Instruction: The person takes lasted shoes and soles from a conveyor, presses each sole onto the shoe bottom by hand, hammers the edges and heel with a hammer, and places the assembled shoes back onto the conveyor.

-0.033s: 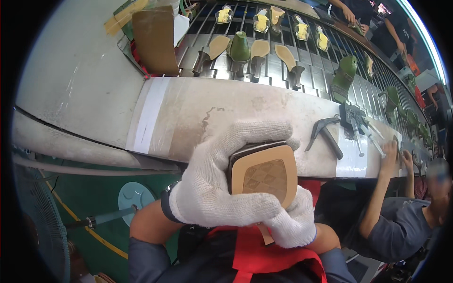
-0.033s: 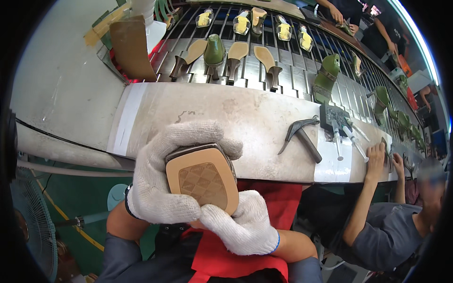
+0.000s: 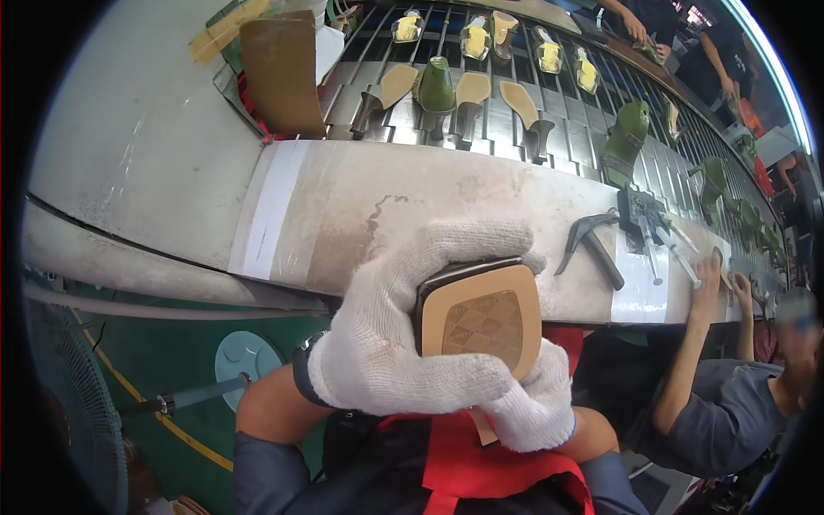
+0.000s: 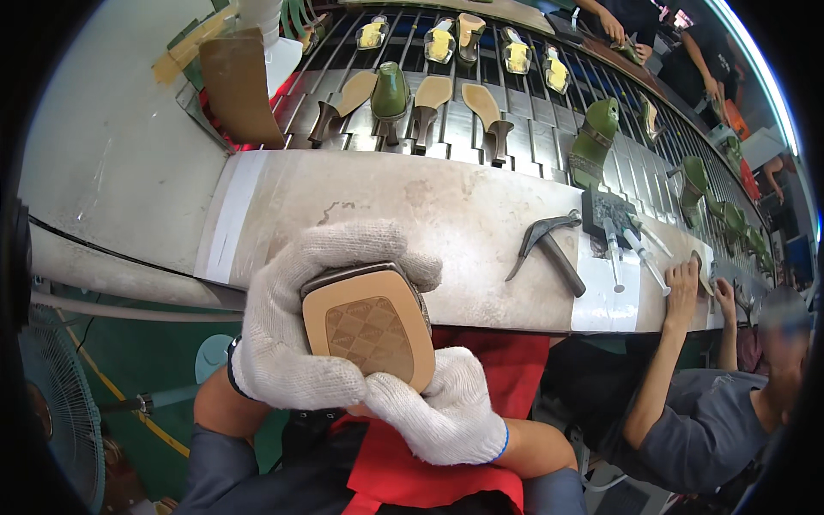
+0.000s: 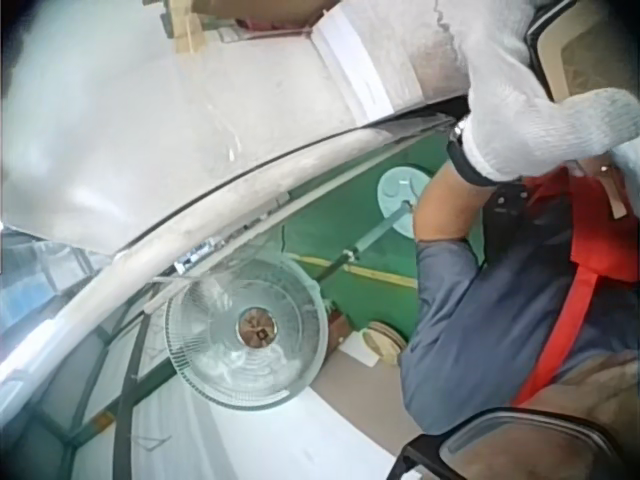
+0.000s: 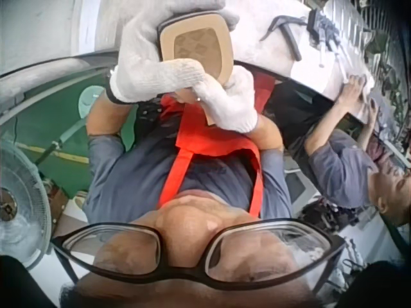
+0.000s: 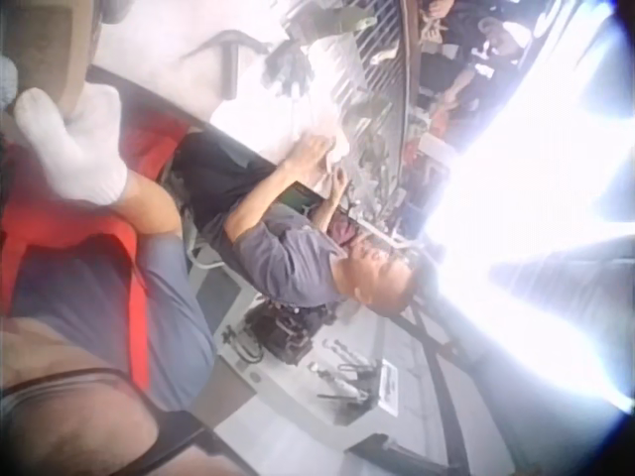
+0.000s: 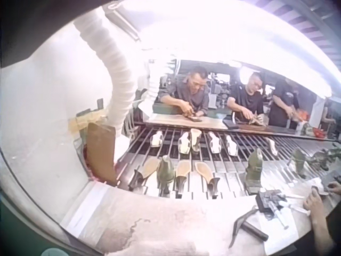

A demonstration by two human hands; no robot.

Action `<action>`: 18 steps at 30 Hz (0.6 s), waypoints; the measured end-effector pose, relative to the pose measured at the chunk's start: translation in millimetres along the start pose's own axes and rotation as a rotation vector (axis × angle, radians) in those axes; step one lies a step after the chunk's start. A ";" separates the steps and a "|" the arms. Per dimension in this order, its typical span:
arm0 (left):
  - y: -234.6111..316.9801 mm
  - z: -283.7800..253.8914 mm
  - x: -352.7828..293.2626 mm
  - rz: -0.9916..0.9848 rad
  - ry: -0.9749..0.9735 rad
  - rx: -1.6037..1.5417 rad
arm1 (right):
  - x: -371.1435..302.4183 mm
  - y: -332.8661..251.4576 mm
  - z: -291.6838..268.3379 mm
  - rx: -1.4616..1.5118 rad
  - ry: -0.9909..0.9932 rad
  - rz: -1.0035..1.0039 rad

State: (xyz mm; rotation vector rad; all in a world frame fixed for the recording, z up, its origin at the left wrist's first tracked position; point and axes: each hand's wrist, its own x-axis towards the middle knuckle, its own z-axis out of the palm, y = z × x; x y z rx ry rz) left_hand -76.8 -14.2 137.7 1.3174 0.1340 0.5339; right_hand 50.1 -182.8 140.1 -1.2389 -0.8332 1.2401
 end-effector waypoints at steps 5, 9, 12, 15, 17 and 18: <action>-7.5 -2.4 -0.2 0.107 -0.064 0.090 | -2.7 5.8 0.7 0.023 0.034 -0.066; -8.8 1.4 -0.8 0.099 -0.035 0.039 | -3.8 5.8 -1.7 -0.061 0.021 -0.082; -3.4 7.2 -2.6 0.071 -0.013 0.035 | -3.8 4.6 -0.9 -0.066 0.030 -0.086; 13.9 15.3 -2.4 -0.072 0.072 -0.035 | -5.2 4.4 -6.2 -0.022 -0.015 -0.046; 18.0 16.4 -1.2 -0.164 0.123 -0.064 | -6.7 6.0 -7.8 0.029 -0.065 -0.005; 18.9 15.8 0.0 -0.158 0.104 -0.057 | -7.9 8.4 -7.2 -0.007 -0.037 -0.024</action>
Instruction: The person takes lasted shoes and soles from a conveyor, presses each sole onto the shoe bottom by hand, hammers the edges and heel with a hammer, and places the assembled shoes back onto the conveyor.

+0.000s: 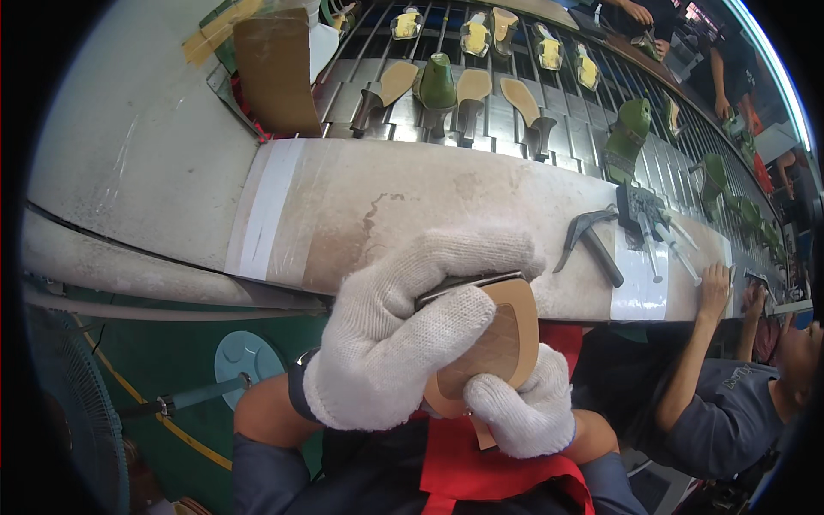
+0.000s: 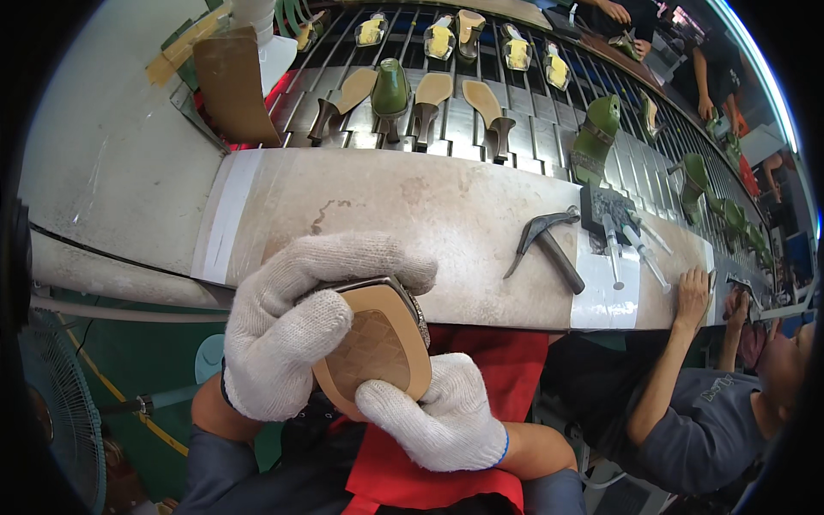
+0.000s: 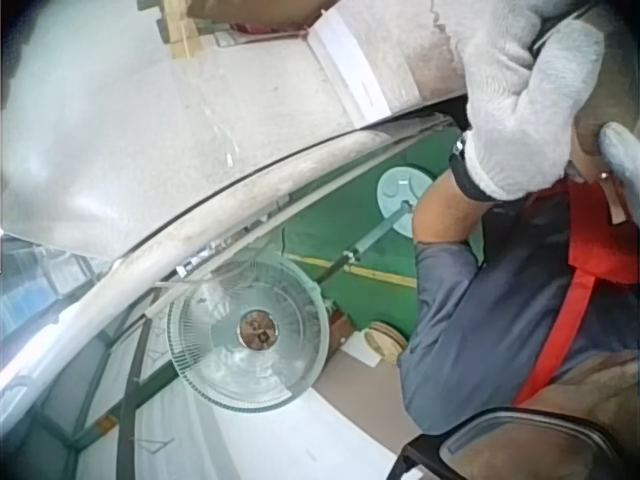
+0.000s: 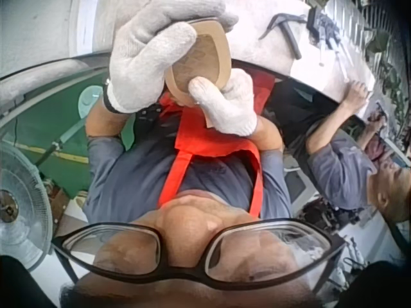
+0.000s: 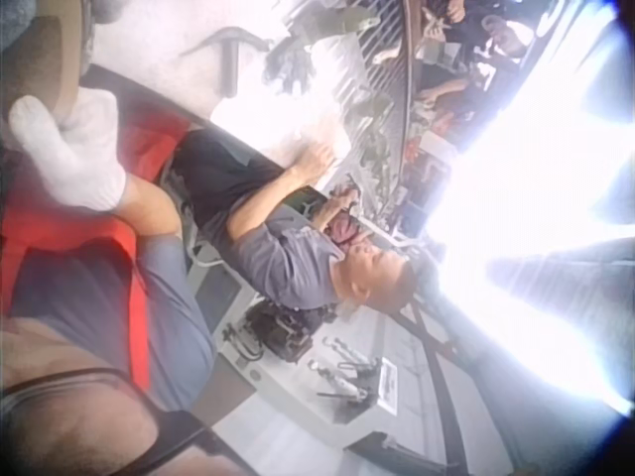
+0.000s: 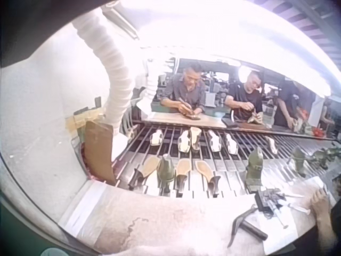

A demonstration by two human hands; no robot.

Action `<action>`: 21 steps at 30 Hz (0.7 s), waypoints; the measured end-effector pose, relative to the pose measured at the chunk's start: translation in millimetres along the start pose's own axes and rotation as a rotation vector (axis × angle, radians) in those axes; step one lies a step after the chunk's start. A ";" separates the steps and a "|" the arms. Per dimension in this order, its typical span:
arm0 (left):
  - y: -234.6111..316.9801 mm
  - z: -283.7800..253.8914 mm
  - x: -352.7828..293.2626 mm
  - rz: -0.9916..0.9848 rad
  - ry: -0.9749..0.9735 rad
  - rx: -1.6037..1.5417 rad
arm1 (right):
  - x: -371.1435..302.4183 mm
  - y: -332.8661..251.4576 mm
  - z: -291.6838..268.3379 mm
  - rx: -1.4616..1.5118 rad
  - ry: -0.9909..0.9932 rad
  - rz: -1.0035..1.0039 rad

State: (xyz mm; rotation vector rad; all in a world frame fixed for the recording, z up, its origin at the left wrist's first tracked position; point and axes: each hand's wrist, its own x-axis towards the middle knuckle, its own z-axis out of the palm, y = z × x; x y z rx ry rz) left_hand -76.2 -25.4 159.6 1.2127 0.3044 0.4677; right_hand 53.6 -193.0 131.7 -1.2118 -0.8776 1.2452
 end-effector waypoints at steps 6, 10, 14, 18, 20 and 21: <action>-14.8 -10.2 6.4 0.144 -0.136 0.064 | 4.0 -5.0 -5.2 0.069 0.055 0.017; -13.8 -10.2 9.8 0.143 -0.180 0.088 | 3.6 -8.1 -16.8 -0.056 -0.010 0.069; -14.3 -9.2 14.3 0.137 -0.186 0.100 | 4.5 -15.6 -20.8 -0.201 -0.014 0.046; -16.1 -6.5 18.1 0.205 -0.206 0.165 | 6.2 -21.2 -14.2 -0.169 0.038 0.003; -11.1 -1.0 17.3 0.085 -0.157 -0.023 | 3.9 -22.8 -13.8 -0.015 0.071 0.120; -13.5 -0.2 18.2 0.084 -0.160 -0.026 | 3.6 -23.0 -13.8 -0.017 0.075 0.121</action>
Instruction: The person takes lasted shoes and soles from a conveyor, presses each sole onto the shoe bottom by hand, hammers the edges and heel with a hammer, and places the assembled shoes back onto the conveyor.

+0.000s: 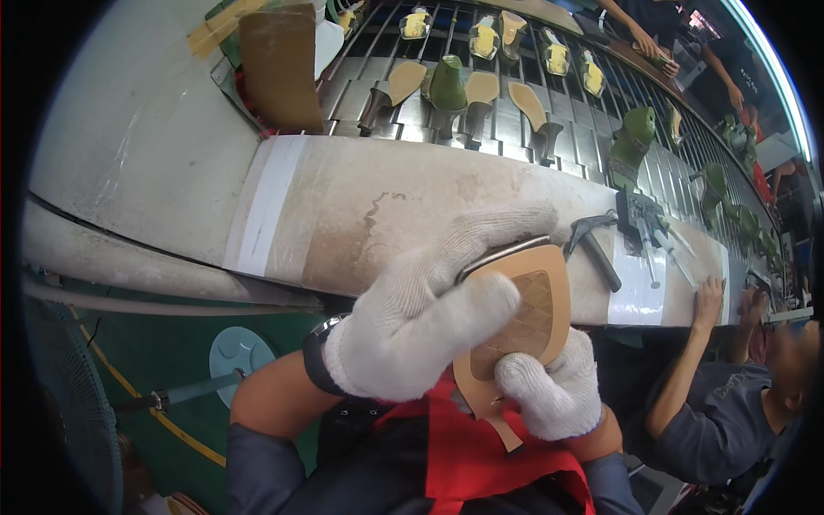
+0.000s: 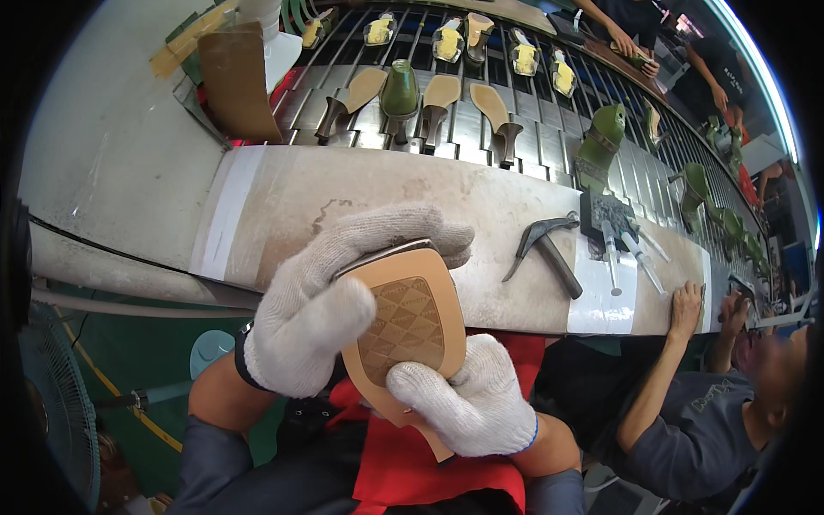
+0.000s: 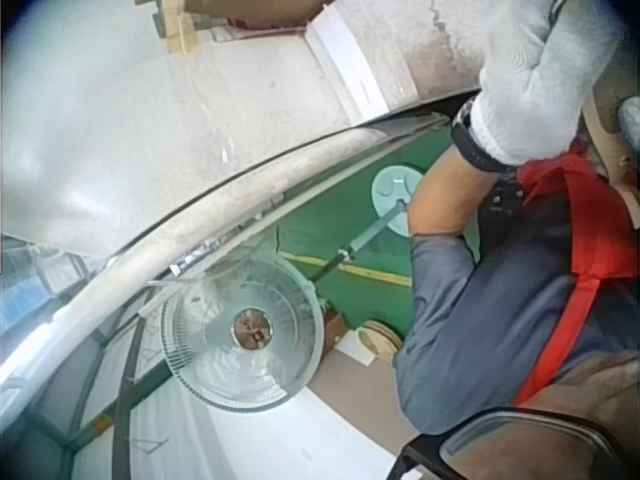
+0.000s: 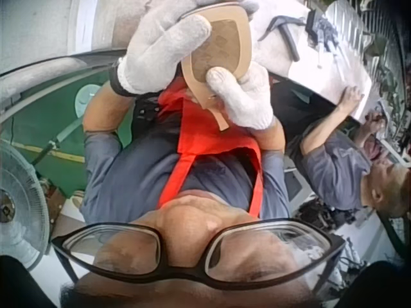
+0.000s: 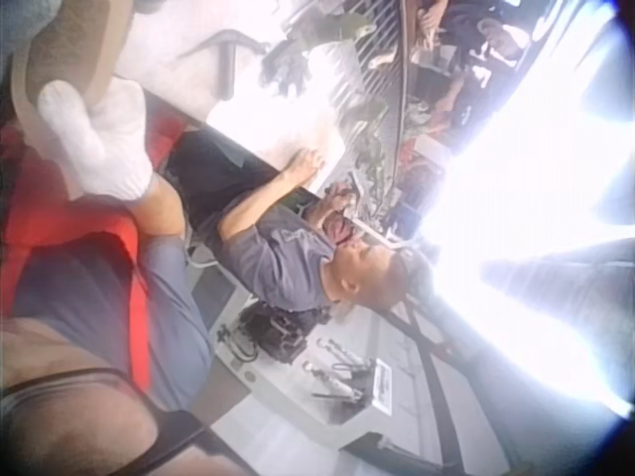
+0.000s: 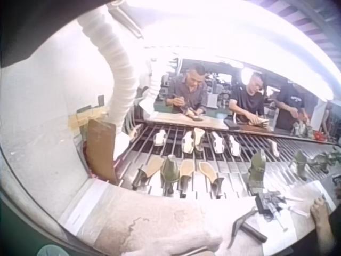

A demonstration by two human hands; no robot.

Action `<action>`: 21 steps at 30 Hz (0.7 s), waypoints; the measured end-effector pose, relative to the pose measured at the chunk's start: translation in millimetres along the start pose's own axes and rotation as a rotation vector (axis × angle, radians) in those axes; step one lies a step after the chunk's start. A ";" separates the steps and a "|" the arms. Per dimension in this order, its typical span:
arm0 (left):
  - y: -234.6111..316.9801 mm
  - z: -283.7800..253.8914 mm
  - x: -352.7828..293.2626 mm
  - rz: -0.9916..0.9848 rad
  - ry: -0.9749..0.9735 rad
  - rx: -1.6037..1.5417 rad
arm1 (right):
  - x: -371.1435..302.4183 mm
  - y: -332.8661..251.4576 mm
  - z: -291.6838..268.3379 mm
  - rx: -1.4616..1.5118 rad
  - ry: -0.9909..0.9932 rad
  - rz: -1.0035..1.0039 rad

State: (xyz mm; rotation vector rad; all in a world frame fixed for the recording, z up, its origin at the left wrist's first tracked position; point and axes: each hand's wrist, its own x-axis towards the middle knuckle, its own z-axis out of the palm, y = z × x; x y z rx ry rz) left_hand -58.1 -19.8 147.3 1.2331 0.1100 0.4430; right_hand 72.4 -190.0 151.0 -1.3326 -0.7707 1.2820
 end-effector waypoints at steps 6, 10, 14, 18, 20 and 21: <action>-9.3 -3.0 -1.6 0.105 -0.004 0.026 | 1.2 9.1 -5.4 -0.078 -0.025 -0.112; 6.8 4.2 -12.4 -0.004 0.064 0.004 | -2.0 14.6 -5.1 -0.224 -0.089 -0.139; 30.7 15.4 -20.8 -0.050 0.193 0.180 | -1.4 18.0 6.8 -0.234 -0.145 -0.205; 38.5 19.0 -27.0 -0.046 0.248 0.381 | 2.0 35.1 12.1 -0.309 -0.163 -0.359; 37.3 18.0 -26.5 -0.020 0.263 0.389 | 5.8 33.2 12.4 -0.279 -0.170 -0.338; 37.2 14.9 -19.1 -0.046 0.295 0.364 | 7.3 25.1 11.8 -0.275 -0.144 -0.297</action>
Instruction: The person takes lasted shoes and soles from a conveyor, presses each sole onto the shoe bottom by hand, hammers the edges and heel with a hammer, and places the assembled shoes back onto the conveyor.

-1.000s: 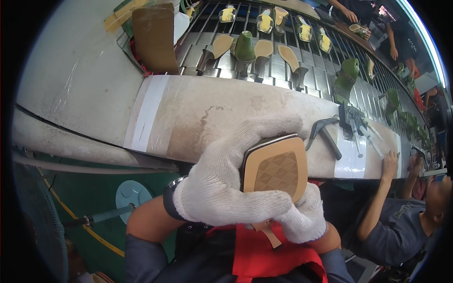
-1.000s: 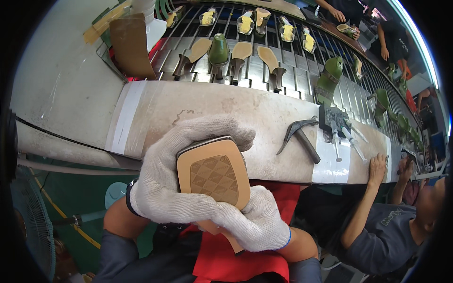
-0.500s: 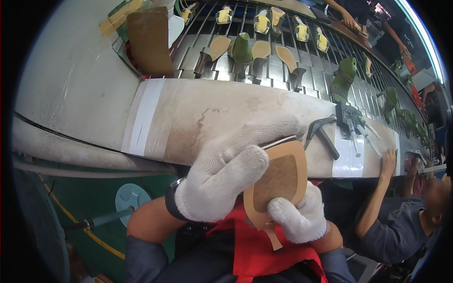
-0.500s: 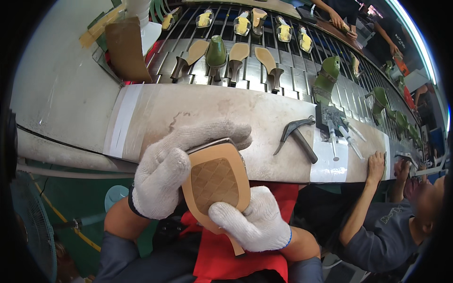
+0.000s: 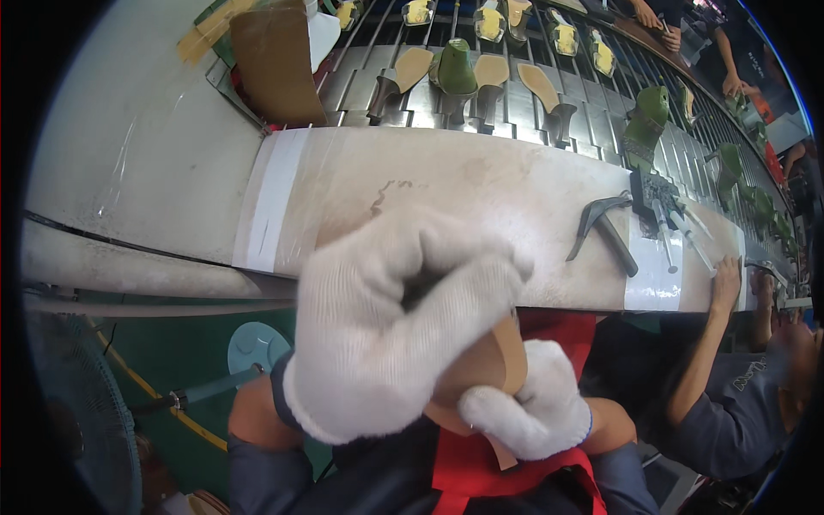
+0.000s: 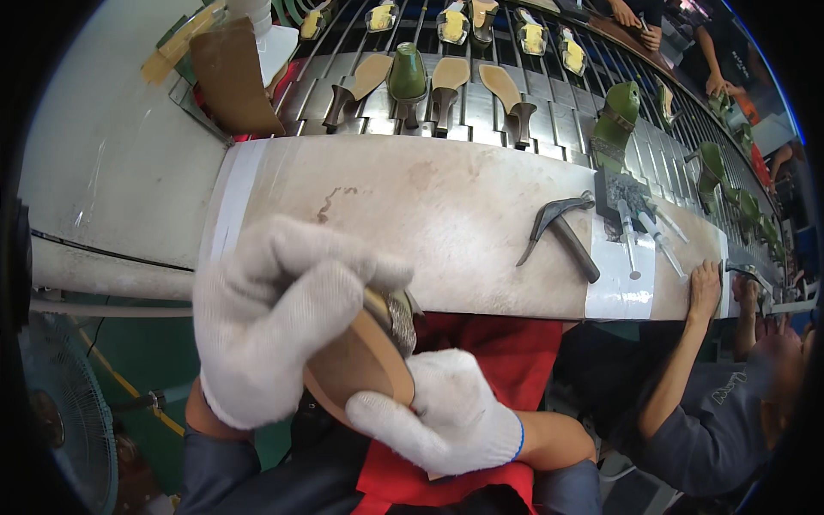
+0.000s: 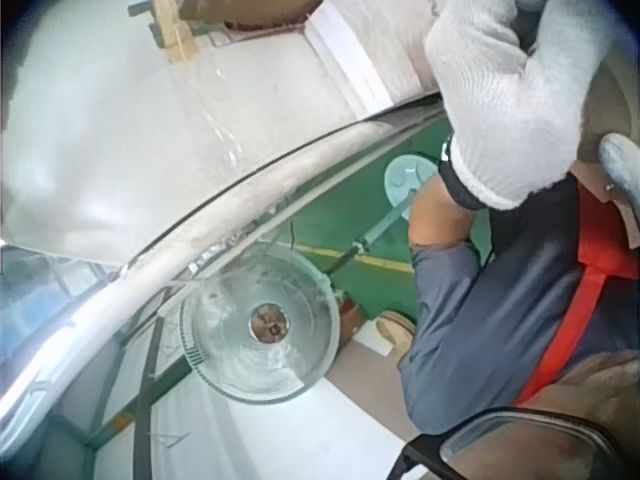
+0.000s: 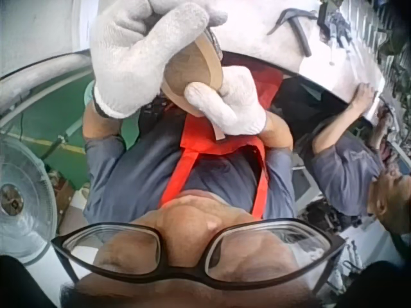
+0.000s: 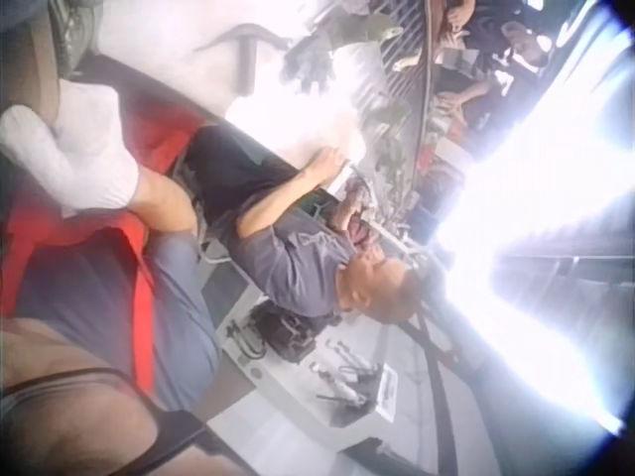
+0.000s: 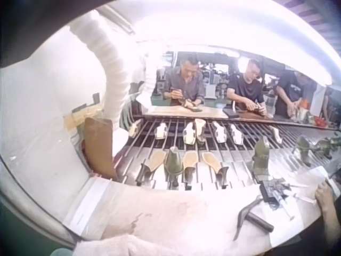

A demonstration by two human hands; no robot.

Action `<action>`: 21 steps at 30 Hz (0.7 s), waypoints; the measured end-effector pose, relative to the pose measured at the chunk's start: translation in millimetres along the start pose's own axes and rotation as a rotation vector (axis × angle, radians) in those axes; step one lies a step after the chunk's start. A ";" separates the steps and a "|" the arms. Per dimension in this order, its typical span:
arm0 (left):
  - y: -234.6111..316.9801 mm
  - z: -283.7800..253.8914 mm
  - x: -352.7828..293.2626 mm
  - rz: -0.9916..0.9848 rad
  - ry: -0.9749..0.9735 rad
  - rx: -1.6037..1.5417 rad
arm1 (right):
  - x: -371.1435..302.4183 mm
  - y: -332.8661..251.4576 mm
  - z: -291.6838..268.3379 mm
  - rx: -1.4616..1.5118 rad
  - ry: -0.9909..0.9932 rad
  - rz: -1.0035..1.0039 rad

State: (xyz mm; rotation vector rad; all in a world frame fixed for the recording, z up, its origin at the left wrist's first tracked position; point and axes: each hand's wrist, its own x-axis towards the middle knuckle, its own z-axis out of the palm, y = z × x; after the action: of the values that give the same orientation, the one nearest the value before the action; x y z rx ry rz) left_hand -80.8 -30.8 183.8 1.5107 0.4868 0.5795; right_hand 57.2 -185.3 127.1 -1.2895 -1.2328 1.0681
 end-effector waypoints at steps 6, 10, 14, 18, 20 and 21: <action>-44.2 -6.4 53.1 0.122 -0.093 -0.550 | 18.9 -13.8 -16.9 0.236 0.182 0.233; -69.6 0.6 60.7 0.188 -0.160 -0.710 | 27.5 -20.0 -34.0 0.312 0.210 0.257; -61.9 8.7 64.2 0.156 -0.138 -0.650 | 29.4 -20.7 -43.5 0.354 0.205 0.194; -64.6 10.8 68.5 0.190 -0.133 -0.597 | 33.7 -18.9 -43.6 0.345 0.238 0.185; -70.0 10.4 70.6 0.232 -0.109 -0.628 | 36.3 -17.6 -42.8 0.314 0.272 0.178; -73.6 9.1 71.2 0.259 -0.120 -0.583 | 37.3 -17.1 -43.1 0.269 0.288 0.155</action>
State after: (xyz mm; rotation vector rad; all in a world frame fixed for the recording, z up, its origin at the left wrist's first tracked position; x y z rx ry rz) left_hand -16.0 8.8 114.6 1.0422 0.0137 0.7507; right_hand 101.5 -152.7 149.8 -1.2900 -0.7562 1.0725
